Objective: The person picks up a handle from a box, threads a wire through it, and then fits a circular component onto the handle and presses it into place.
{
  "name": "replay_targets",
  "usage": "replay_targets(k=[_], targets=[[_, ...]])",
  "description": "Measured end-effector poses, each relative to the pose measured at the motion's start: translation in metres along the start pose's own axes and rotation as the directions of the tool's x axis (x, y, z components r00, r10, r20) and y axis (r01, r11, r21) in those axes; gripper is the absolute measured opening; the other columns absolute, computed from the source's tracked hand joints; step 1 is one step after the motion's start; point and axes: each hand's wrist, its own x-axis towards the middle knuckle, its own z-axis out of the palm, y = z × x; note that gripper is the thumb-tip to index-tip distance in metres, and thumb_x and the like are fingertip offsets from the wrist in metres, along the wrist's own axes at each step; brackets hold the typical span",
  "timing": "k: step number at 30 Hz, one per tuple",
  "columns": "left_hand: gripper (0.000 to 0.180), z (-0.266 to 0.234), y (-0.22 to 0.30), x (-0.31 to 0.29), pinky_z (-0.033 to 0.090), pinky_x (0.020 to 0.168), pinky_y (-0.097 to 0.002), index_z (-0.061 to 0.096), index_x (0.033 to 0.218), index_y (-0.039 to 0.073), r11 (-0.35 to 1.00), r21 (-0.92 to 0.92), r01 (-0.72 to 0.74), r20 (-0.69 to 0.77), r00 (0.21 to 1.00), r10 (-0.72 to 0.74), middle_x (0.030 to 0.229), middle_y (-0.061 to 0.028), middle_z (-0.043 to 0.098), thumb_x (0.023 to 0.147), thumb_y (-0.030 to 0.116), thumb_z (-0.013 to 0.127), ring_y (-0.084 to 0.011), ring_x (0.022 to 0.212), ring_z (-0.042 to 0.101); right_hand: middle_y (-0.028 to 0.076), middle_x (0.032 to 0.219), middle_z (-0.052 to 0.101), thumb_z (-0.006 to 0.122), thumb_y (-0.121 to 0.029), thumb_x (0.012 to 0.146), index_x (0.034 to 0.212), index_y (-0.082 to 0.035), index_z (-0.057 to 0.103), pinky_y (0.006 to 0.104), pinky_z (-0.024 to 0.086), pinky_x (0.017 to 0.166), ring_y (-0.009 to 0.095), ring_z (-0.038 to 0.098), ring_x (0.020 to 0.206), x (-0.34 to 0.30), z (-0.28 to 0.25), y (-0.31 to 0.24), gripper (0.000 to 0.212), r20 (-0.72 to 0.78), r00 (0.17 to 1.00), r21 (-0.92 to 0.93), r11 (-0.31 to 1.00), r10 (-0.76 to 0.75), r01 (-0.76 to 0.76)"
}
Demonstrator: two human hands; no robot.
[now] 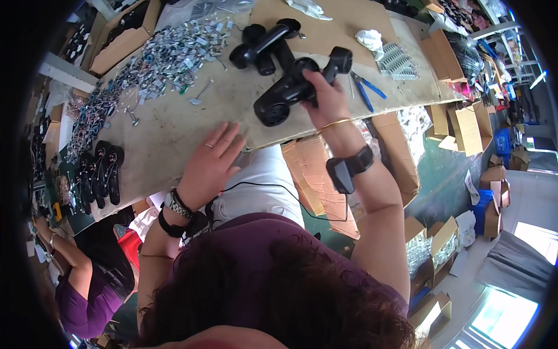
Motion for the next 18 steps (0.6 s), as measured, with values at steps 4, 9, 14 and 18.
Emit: replay_targets(k=[4,9,14,18], targets=[[0.072,-0.01,-0.002,-0.008,0.039,0.114,-0.0483,0.044,0.15,0.009,0.979,-0.201,0.014,-0.056,0.998,-0.026,0.156,-0.0184,0.04,0.084,0.014,0.073,-0.039,0.14,0.044,0.007,0.098,0.069,0.08,-0.006,0.084,0.105,-0.004,0.062,0.0361,0.058,0.075,0.022,0.069,0.086,0.004,0.037,0.042,0.028,-0.043,0.991,0.073,0.989,-0.127,0.129],[0.076,-0.01,-0.01,0.001,0.04,0.113,-0.0491,0.042,0.153,0.015,0.978,-0.206,0.035,-0.095,0.994,-0.056,0.156,-0.0175,0.04,0.084,0.016,0.075,-0.0394,0.139,0.045,0.007,0.099,0.068,0.082,-0.006,0.08,0.107,-0.003,0.059,0.0347,0.057,0.076,0.02,0.068,0.087,0.058,0.065,0.054,0.035,-0.075,0.916,0.019,0.918,-0.394,0.397],[0.075,-0.008,-0.015,0.022,0.043,0.111,-0.0454,0.043,0.152,0.016,0.987,-0.159,0.031,-0.139,0.989,-0.054,0.157,-0.0156,0.041,0.084,0.014,0.076,-0.0377,0.139,0.046,0.005,0.089,0.066,0.082,-0.007,0.076,0.099,-0.003,0.06,0.0308,0.053,0.069,0.014,0.064,0.076,0.129,0.06,0.034,0.031,-0.174,0.746,-0.408,0.737,-0.643,0.539],[0.074,-0.002,-0.011,0.031,0.04,0.113,-0.0489,0.045,0.151,0.016,0.988,-0.153,-0.015,-0.152,0.988,-0.008,0.158,-0.0135,0.041,0.084,0.016,0.076,-0.0376,0.142,0.043,0.003,0.084,0.065,0.081,-0.007,0.077,0.095,-0.003,0.061,0.0293,0.051,0.066,0.012,0.062,0.072,0.124,0.059,0.018,0.026,-0.159,0.669,-0.423,0.662,-0.726,0.619]])
